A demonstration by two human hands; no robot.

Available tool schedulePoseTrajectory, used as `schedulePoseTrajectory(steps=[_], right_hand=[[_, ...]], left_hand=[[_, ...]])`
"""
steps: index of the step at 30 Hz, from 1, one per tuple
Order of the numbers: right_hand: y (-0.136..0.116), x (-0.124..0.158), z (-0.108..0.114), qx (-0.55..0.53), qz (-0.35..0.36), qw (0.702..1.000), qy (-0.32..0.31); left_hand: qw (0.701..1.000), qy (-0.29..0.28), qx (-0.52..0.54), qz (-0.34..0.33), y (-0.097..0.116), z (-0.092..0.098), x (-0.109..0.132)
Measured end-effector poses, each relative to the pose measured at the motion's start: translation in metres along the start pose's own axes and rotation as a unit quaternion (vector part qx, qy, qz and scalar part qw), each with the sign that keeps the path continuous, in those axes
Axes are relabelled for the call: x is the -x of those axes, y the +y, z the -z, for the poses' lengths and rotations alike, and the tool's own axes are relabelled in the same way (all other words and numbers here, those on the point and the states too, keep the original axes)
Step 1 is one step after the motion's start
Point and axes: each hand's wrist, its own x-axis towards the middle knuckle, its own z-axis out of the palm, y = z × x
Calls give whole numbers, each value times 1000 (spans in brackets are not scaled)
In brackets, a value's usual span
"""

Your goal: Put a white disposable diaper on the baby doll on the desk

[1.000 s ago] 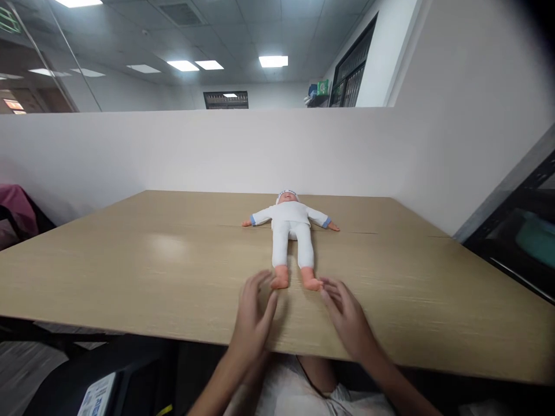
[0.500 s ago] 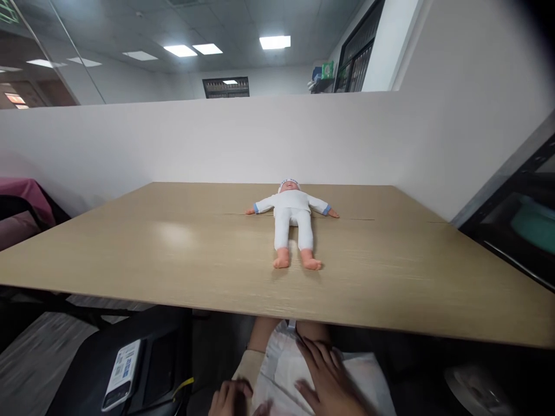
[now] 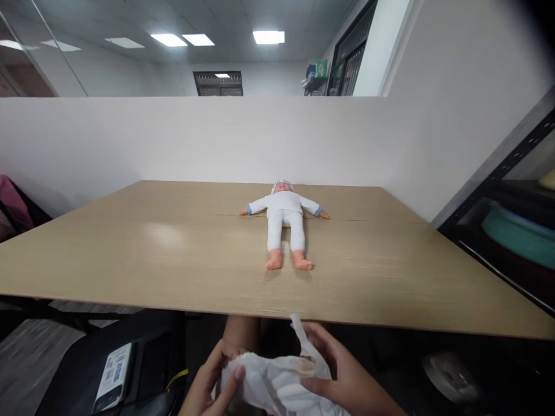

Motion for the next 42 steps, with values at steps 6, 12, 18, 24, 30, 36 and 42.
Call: schedulePoseTrajectory(steps=[6, 12, 18, 24, 30, 36, 42], right_hand=[[-41, -33, 29, -13, 89, 992, 88], [-35, -89, 76, 67, 87, 970, 219], [-23, -118, 103, 288, 76, 905, 304], [-18, -105, 32, 448, 177, 769, 421], [27, -100, -35, 553, 196, 791, 174], [32, -102, -30, 574, 178, 785, 149], [18, -97, -27, 579, 168, 789, 122]], left_hand=[[991, -42, -85, -94, 60, 6, -98], [971, -96, -183, -119, 65, 8, -185], [930, -155, -305, -137, 38, 9, -223], [921, -142, -332, -146, 23, 2, -225], [902, -175, -352, -178, 34, 8, -223], [830, -212, -400, -326, 70, 6, -245], [652, -354, -483, -466, 77, -28, -290]])
